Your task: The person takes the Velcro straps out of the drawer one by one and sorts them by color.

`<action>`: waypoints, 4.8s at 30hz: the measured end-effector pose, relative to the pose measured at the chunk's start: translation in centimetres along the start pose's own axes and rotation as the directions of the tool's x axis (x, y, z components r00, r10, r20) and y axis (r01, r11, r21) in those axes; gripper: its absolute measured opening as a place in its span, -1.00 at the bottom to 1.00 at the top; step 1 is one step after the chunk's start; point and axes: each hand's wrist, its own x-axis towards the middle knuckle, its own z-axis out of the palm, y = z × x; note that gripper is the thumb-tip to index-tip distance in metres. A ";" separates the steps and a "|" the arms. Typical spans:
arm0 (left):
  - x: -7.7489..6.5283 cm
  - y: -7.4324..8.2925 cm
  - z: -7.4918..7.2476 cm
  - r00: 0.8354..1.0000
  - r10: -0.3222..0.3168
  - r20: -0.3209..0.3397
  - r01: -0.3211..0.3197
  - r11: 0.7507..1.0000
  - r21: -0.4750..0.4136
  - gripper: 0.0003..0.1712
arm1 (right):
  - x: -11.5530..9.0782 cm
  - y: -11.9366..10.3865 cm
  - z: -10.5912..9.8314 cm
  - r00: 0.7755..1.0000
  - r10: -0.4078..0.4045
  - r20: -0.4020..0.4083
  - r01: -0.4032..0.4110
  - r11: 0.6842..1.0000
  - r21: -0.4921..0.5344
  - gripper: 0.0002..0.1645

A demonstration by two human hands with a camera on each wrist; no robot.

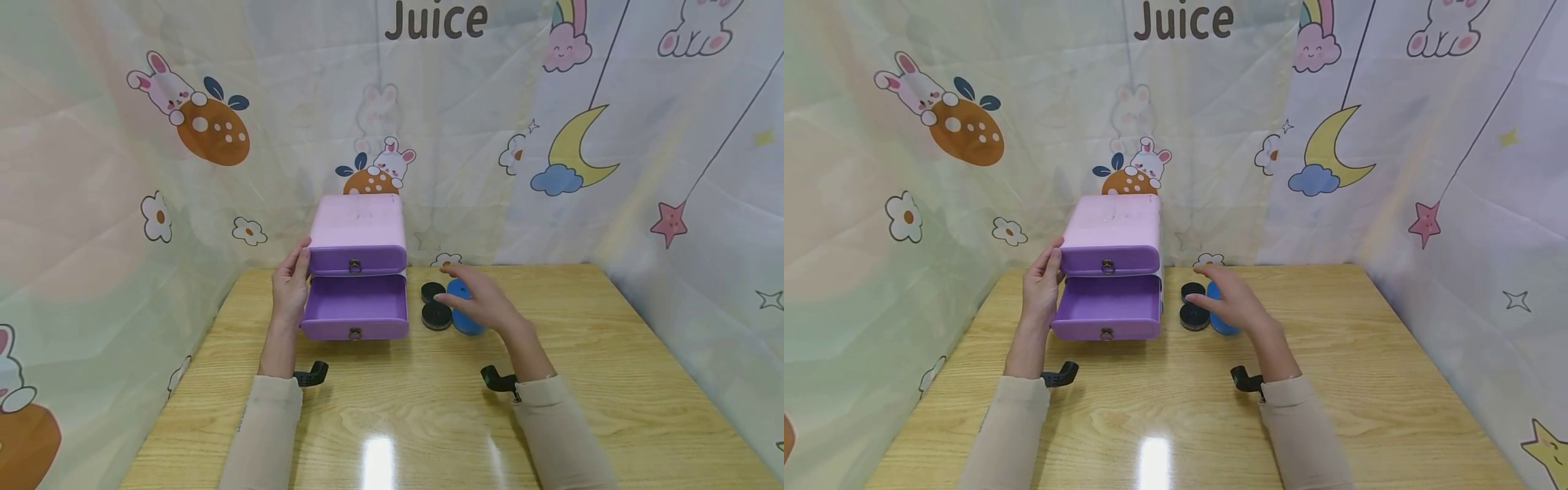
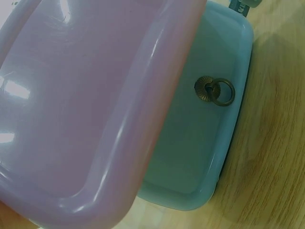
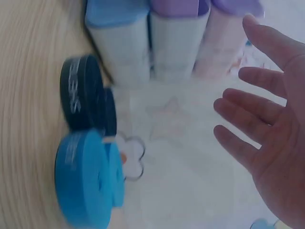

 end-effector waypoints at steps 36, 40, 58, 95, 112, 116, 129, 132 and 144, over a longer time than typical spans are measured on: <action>0.1 -0.1 -0.1 1.000 0.001 0.003 -0.001 1.000 -0.005 -0.49 | 0.7 -9.8 5.5 0.883 -0.461 0.093 0.470 0.860 -0.198 -0.11; 0.1 -0.2 -0.1 1.000 -0.003 -0.001 0.003 1.000 -0.003 -0.50 | 0.6 -10.0 6.0 0.873 -0.467 0.142 0.488 0.823 -0.291 -0.04; 0.1 -0.2 0.0 1.000 0.027 0.005 -0.027 1.000 -0.006 -0.52 | 0.2 -11.4 8.6 0.784 -0.582 0.216 0.620 0.756 -0.211 -0.12; 1.0 -1.9 -0.5 1.000 0.017 -0.020 -0.017 1.000 -0.007 -0.52 | 0.1 -11.5 11.0 0.890 -0.354 0.288 0.422 0.878 -0.226 -0.52; 0.1 -0.4 0.0 1.000 -0.005 -0.006 0.005 1.000 -0.001 -0.53 | 0.2 -12.7 12.5 0.954 -0.290 0.082 0.294 0.833 -0.470 -0.86; 0.0 -0.1 0.0 1.000 -0.008 -0.009 0.009 1.000 0.010 -0.52 | 0.3 -12.8 12.5 0.955 -0.280 0.099 0.294 0.839 -0.459 -0.81; 0.1 -0.1 0.0 1.000 -0.013 -0.017 0.013 1.000 -0.016 -0.53 | 1.0 -12.4 12.1 0.949 -0.314 0.010 0.294 0.878 -0.377 -0.81; 0.1 -0.1 0.0 1.000 -0.013 -0.015 0.013 1.000 -0.020 -0.54 | 1.4 -12.2 12.1 0.946 -0.322 -0.022 0.295 0.890 -0.349 -0.83; -0.1 -0.1 0.1 1.000 -0.005 -0.006 0.005 1.000 -0.023 -0.55 | 3.4 -10.7 12.4 0.960 -0.252 -0.119 0.232 0.959 -0.161 -0.84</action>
